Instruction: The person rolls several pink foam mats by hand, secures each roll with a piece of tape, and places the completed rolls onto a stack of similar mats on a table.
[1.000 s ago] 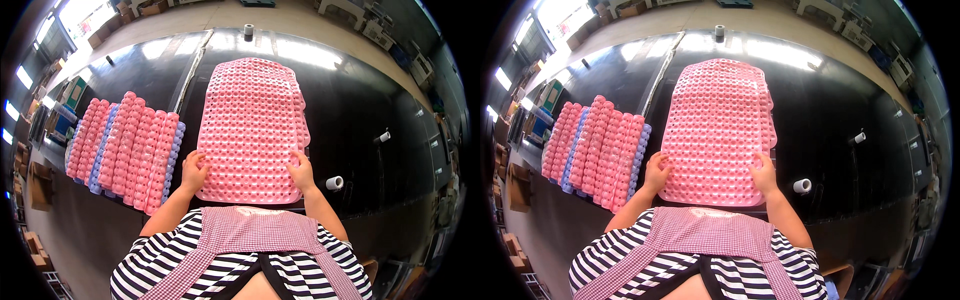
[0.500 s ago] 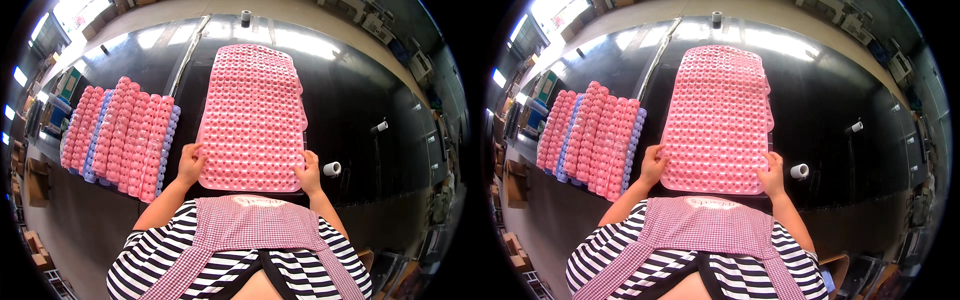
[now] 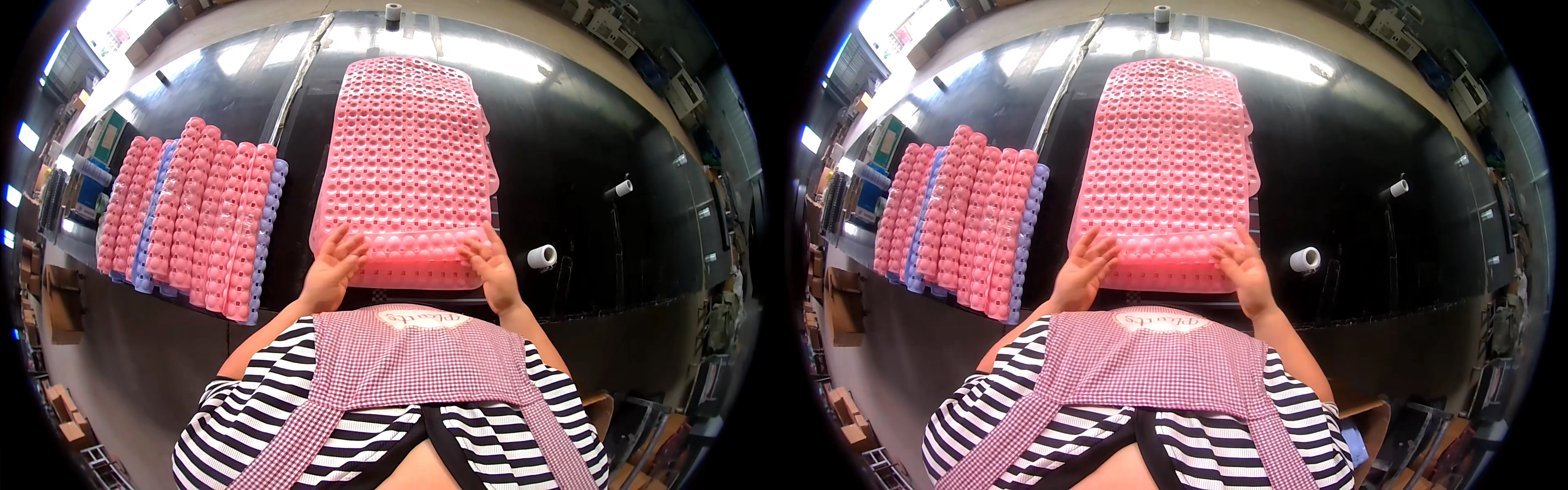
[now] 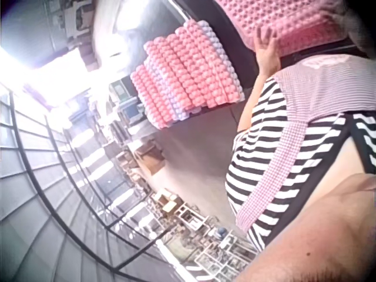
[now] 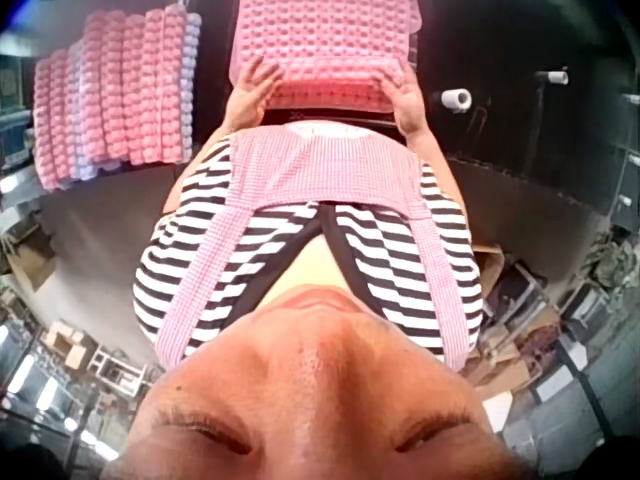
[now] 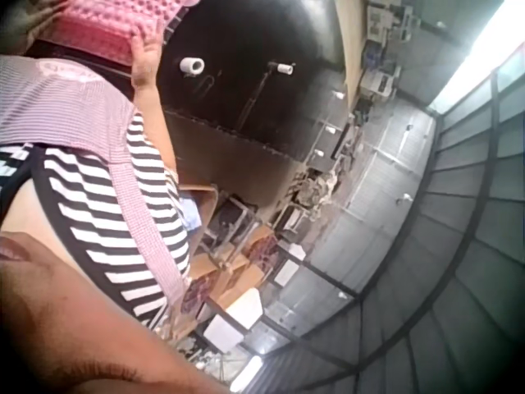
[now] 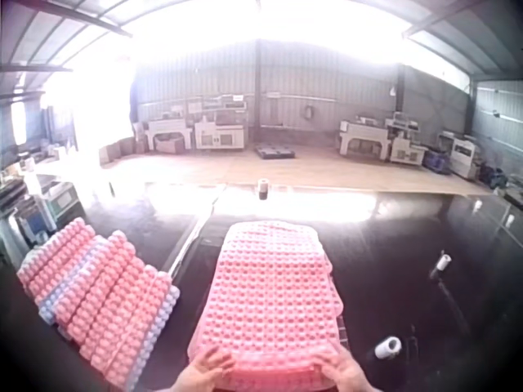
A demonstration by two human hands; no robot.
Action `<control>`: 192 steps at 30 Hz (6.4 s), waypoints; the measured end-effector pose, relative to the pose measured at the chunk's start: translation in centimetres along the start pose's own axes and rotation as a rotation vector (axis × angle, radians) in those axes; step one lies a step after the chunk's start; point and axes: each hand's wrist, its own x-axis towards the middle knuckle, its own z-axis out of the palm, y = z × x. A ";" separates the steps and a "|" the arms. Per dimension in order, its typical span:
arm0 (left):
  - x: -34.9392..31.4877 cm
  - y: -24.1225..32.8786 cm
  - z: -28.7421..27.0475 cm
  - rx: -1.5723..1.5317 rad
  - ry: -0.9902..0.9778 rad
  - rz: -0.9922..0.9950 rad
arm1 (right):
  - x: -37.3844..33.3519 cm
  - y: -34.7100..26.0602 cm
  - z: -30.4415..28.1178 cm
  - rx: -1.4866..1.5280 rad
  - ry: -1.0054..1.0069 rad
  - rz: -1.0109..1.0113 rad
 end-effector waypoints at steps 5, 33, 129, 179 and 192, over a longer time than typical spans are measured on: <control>1.4 -0.4 1.3 1.691 -0.173 0.620 | 1.3 1.0 0.9 -1.310 -0.161 -0.562; 2.6 1.1 0.8 1.380 0.032 0.307 | 2.1 0.5 0.6 -1.122 -0.067 -0.264; 21.7 0.9 2.2 1.772 -0.239 0.688 | 21.8 2.5 4.1 -1.652 -0.064 -0.519; 15.4 -1.2 0.8 1.741 -0.096 0.767 | 9.6 2.7 4.7 -1.558 0.008 -0.636; 12.6 -0.1 2.7 1.715 -0.251 0.590 | 8.0 2.6 3.3 -1.545 0.029 -0.539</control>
